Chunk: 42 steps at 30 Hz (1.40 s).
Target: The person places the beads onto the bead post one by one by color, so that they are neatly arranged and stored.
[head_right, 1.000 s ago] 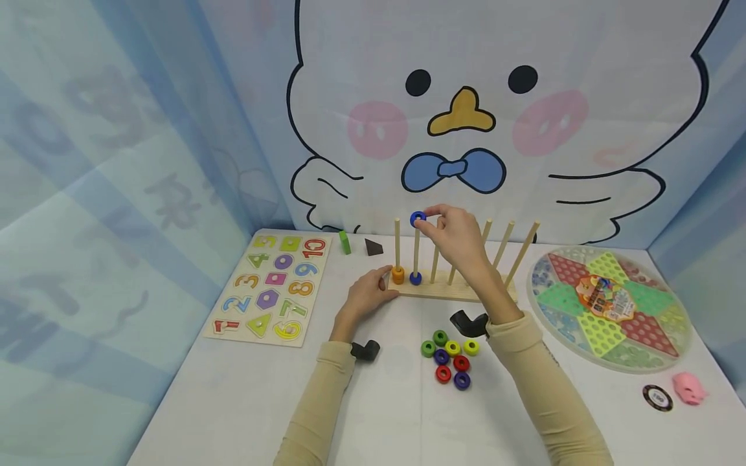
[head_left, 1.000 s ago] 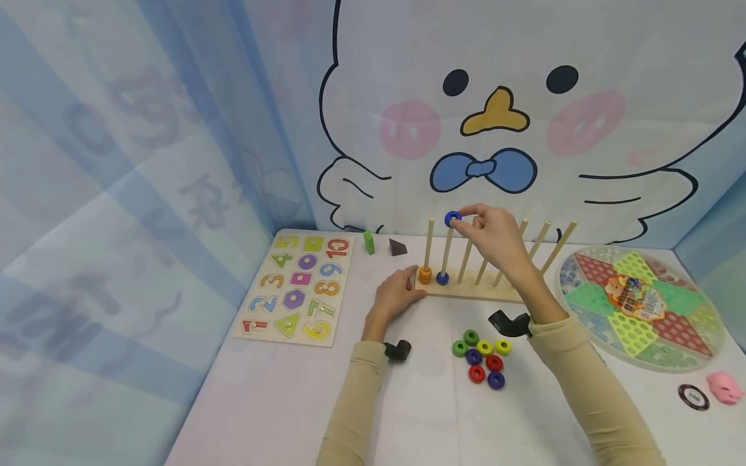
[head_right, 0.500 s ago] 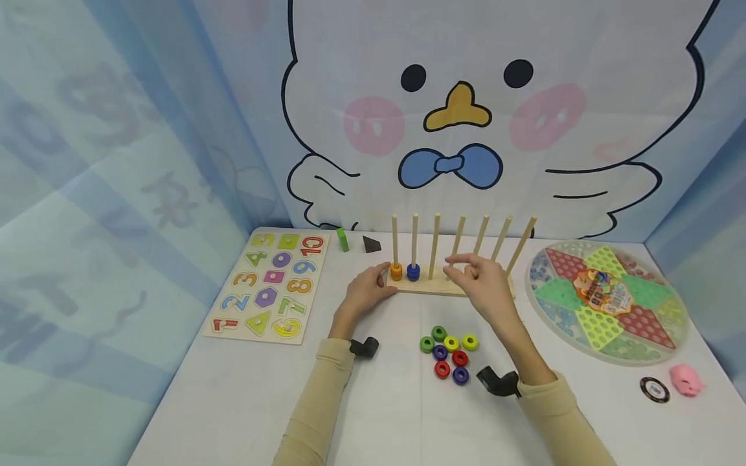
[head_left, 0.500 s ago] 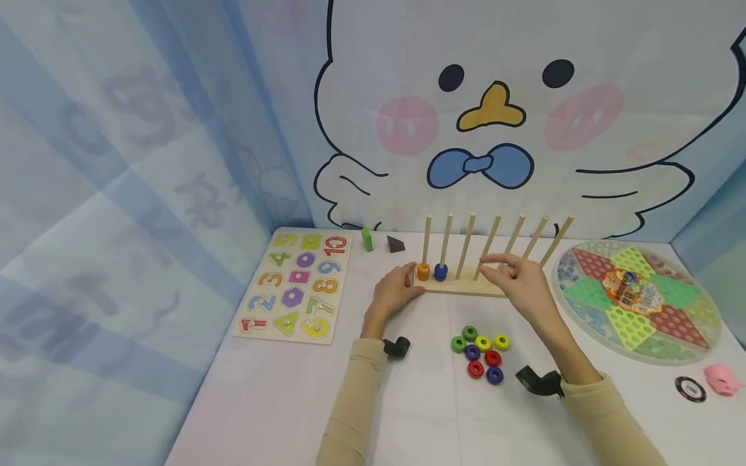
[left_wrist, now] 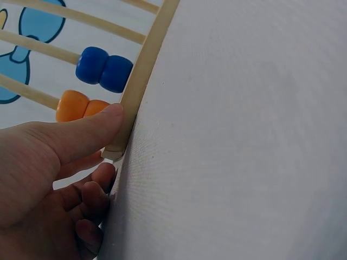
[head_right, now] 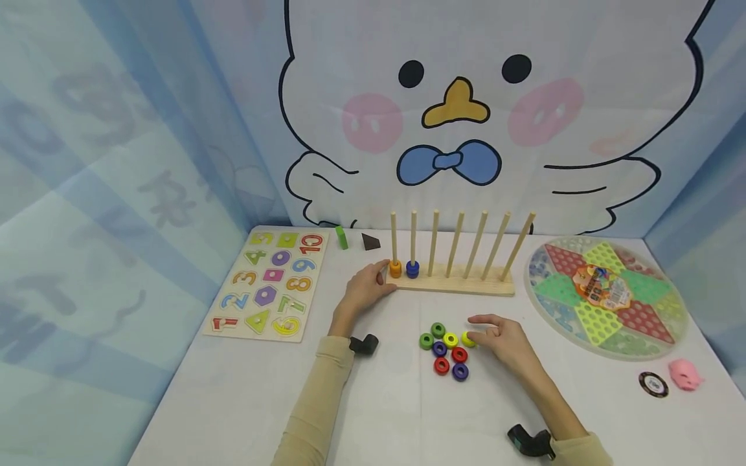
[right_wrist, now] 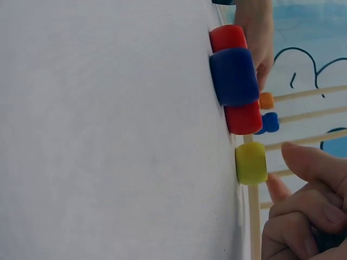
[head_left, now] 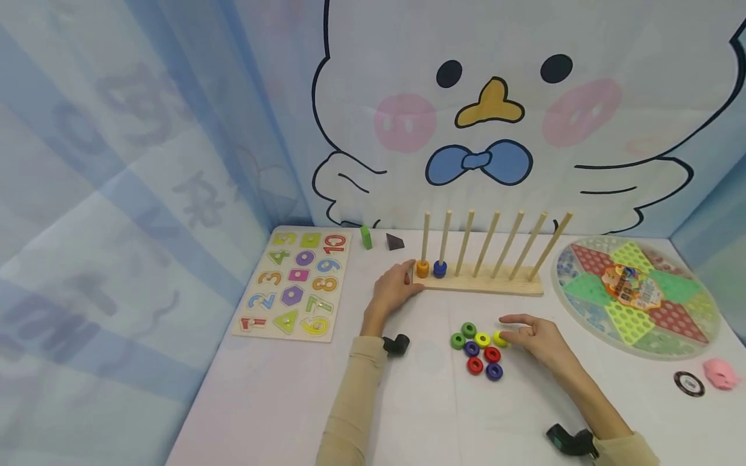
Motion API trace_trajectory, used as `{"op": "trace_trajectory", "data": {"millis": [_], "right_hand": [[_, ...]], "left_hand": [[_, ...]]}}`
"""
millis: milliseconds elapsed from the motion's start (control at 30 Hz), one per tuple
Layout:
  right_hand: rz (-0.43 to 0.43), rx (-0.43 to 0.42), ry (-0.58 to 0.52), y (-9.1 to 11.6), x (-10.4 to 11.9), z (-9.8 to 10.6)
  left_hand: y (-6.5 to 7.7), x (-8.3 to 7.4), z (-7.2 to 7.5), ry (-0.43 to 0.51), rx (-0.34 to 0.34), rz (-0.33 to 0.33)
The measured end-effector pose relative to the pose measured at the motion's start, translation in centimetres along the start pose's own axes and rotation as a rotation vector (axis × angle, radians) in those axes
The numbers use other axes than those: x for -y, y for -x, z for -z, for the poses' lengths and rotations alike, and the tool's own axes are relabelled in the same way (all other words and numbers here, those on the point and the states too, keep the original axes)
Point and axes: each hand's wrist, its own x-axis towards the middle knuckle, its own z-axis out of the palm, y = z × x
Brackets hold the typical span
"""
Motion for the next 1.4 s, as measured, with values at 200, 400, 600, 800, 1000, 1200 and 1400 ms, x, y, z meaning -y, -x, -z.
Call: {"op": "trace_trajectory", "data": {"millis": [200, 400, 600, 800, 1000, 1200, 1400], "right_hand": [[-0.031, 0.04, 0.056, 0.1, -1.3, -0.2], [-0.003, -0.001, 0.112, -0.2, -1.4, -0.6], [0.05, -0.035, 0.134, -0.8, 1.1, -1.0], [0.121, -0.061, 0.124, -2.1, 5.5, -0.5], [0.26, -0.119, 0.105, -3.2, 11.4, 1.5], [0.343, -0.227, 0.103, -4.2, 16.7, 3.9], [0.348, -0.268, 0.092, -5.7, 18.6, 4.2]], "left_hand": [[0.1, -0.1, 0.2, 0.016, 0.016, 0.011], [0.2, -0.1, 0.1, 0.003, 0.005, 0.01], [0.2, 0.0, -0.1, 0.014, 0.012, 0.009], [0.2, -0.1, -0.3, 0.001, 0.014, 0.009], [0.3, -0.1, -0.2, 0.005, 0.005, 0.003], [0.2, 0.0, -0.2, 0.009, 0.02, 0.004], [-0.1, 0.2, -0.1, 0.004, -0.003, 0.002]]}}
